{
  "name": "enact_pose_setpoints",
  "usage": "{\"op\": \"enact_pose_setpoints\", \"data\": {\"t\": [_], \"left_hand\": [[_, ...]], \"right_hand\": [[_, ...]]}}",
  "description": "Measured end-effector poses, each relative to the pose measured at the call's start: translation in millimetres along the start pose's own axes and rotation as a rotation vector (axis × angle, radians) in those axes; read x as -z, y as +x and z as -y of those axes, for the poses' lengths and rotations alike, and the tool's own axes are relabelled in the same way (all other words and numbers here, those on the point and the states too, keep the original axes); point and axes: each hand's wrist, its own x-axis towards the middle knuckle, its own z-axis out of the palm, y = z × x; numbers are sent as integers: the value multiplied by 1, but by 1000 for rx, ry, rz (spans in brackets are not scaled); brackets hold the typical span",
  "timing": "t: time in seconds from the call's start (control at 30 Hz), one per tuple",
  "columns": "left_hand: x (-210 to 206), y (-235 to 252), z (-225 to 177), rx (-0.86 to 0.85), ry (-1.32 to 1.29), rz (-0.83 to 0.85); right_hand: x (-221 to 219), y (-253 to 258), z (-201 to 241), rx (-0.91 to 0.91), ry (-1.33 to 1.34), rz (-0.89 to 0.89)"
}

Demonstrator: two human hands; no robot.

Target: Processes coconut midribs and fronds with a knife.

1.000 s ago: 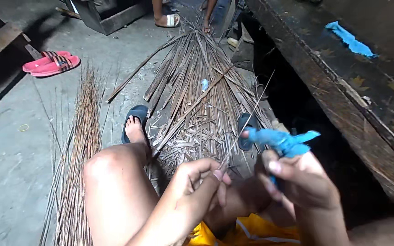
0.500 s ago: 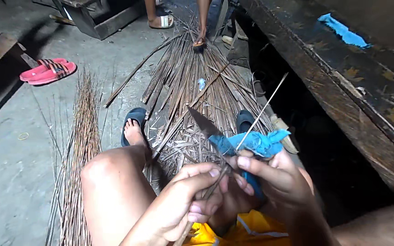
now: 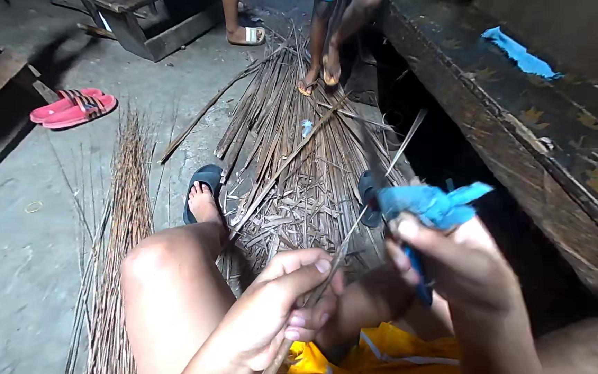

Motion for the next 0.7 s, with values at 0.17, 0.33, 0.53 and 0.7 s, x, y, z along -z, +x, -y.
{"op": "enact_pose_setpoints", "data": {"t": [0.17,0.33,0.53,0.7], "left_hand": [[-1,1,7,-109,137,-20],[-4,-2,9,-126,237,-44],[-4,-3,11,-85,218,-30],[-13,5,18,0,297,-44]], "right_hand": [[-25,-9,-17,-168,187,141],[-15,1,-7,-69,95,-67],[22,4,15,70,0,-325],[-10,-28,-9,-167,238,-147]]}}
